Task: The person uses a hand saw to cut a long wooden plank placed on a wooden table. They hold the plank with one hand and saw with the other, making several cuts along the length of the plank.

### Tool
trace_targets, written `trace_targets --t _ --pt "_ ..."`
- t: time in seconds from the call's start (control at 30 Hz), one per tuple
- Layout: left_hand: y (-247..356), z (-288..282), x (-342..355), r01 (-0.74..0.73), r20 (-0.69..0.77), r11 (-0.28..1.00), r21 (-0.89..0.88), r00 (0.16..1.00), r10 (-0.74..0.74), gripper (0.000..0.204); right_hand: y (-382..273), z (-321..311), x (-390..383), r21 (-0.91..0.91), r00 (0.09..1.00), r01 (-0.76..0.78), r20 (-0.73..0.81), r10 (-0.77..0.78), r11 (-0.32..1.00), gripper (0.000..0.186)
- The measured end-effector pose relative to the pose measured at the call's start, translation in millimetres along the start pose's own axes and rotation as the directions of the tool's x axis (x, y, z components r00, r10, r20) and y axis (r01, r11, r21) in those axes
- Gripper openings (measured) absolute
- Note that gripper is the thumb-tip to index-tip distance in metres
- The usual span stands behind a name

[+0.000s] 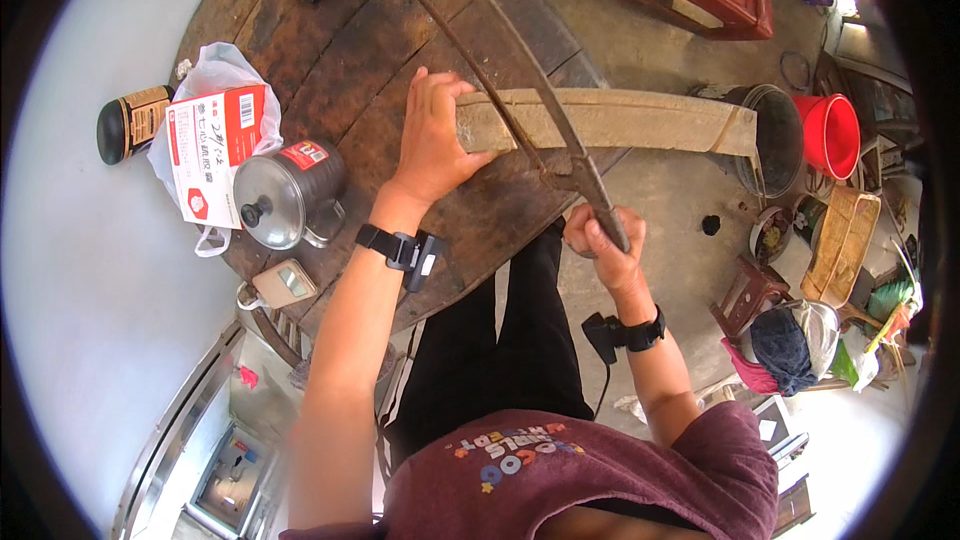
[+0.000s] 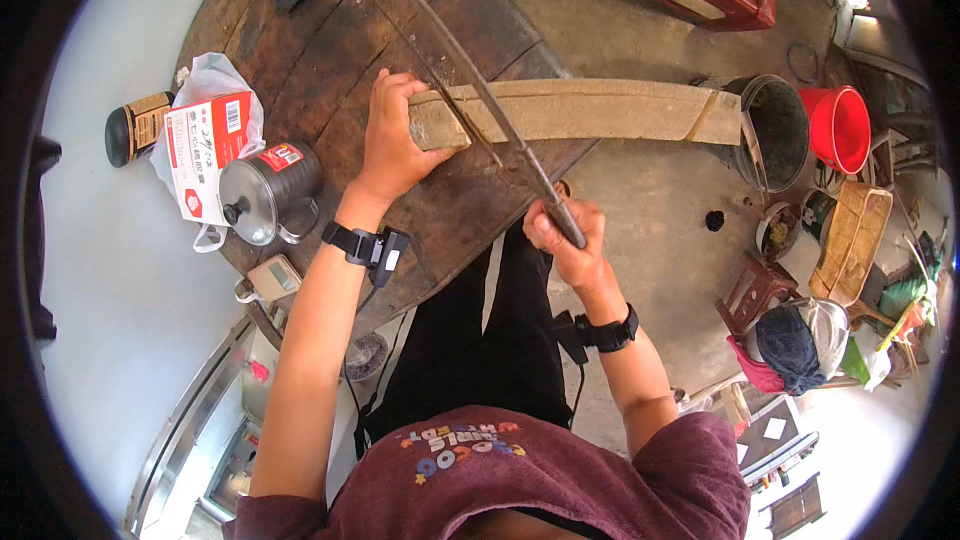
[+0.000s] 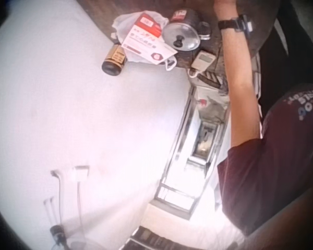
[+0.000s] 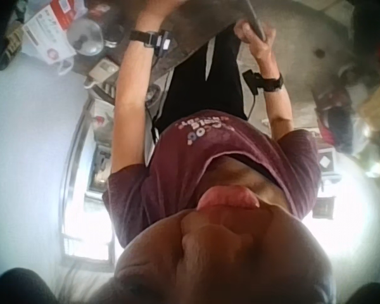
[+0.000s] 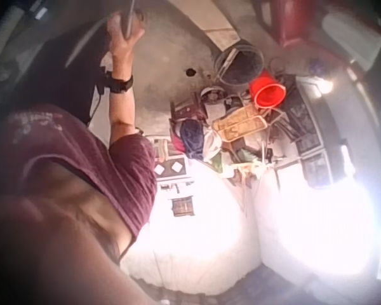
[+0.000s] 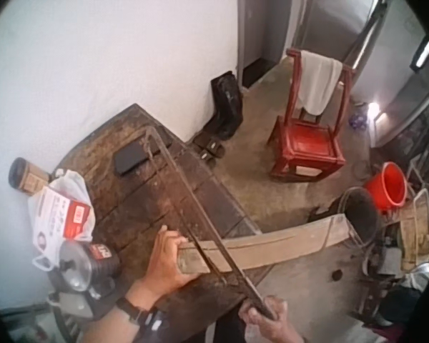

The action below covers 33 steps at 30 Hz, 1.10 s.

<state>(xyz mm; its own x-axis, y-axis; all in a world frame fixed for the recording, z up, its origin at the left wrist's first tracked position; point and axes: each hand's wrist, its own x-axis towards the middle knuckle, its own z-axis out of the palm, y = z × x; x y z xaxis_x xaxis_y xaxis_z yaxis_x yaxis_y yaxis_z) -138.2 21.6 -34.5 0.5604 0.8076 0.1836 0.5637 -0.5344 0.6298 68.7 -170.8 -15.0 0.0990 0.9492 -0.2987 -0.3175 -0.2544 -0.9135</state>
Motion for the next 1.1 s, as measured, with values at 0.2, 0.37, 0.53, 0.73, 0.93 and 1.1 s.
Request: trace_targets --t 0.2,0.37,0.53,0.73,0.93,1.1 --pt "2 0 1 0.010 0.005 0.999 -0.037 1.000 -0.009 0.079 -22 -4 -43 -0.031 0.999 -0.019 0.032 0.020 0.999 0.029" --pt "-1 2 0 -0.037 -0.024 0.999 -0.038 0.999 0.036 0.076 -8 7 7 0.047 1.000 0.005 0.009 -0.005 0.999 0.033" --pt "-1 2 -2 -0.011 0.008 1.000 -0.019 1.000 0.011 0.081 -17 10 5 -0.010 0.996 -0.082 0.027 0.083 0.997 0.034" --pt "1 2 -3 0.011 0.002 0.999 -0.046 1.000 -0.011 0.081 -25 9 -35 0.024 0.996 -0.085 -0.025 0.085 0.996 0.032" --pt "-1 -1 1 -0.027 -0.001 1.000 -0.013 1.000 0.027 0.079 1 6 2 -0.004 0.996 0.078 0.035 -0.078 0.997 0.034" --pt "2 -1 2 -0.014 0.011 1.000 0.009 1.000 0.014 0.079 -10 3 -39 -0.094 0.999 -0.002 -0.037 -0.002 0.996 0.039"
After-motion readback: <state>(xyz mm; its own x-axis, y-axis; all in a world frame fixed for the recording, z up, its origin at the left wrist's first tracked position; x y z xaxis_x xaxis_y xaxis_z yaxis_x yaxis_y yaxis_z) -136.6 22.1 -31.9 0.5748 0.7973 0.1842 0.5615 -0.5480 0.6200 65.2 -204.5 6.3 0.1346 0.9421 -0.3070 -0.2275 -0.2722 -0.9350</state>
